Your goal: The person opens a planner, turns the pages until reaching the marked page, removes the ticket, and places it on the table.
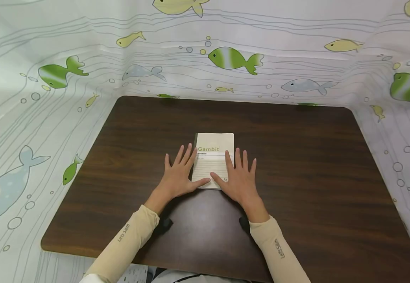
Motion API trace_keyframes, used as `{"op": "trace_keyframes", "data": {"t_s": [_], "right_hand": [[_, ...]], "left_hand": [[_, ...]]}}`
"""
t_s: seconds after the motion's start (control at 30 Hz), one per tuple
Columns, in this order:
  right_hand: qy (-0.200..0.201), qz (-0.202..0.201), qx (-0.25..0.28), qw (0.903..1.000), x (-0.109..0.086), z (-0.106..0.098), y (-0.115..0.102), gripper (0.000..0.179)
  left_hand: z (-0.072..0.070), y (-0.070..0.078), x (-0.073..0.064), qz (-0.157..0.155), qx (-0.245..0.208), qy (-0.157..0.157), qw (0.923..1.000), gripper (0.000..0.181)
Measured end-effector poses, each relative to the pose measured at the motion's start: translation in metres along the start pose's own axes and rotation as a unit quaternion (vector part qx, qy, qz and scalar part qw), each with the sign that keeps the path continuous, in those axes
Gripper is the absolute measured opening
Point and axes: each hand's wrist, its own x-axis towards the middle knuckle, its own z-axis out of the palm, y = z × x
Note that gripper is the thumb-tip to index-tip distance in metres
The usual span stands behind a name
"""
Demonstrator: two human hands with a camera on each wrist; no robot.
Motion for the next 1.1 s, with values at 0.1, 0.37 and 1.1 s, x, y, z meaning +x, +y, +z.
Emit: {"op": "trace_keyframes", "data": {"t_s": [0.1,0.37,1.1], "right_hand": [[-0.024,0.005,0.013,0.9996,-0.001,0.002,0.0,0.1],[-0.062,-0.002,0.041,0.9973,-0.01,0.008,-0.004,0.105],[-0.078,0.026,0.168,0.9824,-0.026,0.008,-0.011,0.101]], "left_hand": [[0.004,0.001,0.0,0.002,0.0,-0.022,0.9998,0.114],[0.016,0.002,-0.003,0.018,-0.02,-0.069,0.9973,0.128],[0.014,0.001,-0.013,0.074,-0.046,-0.038,0.9955,0.115]]}}
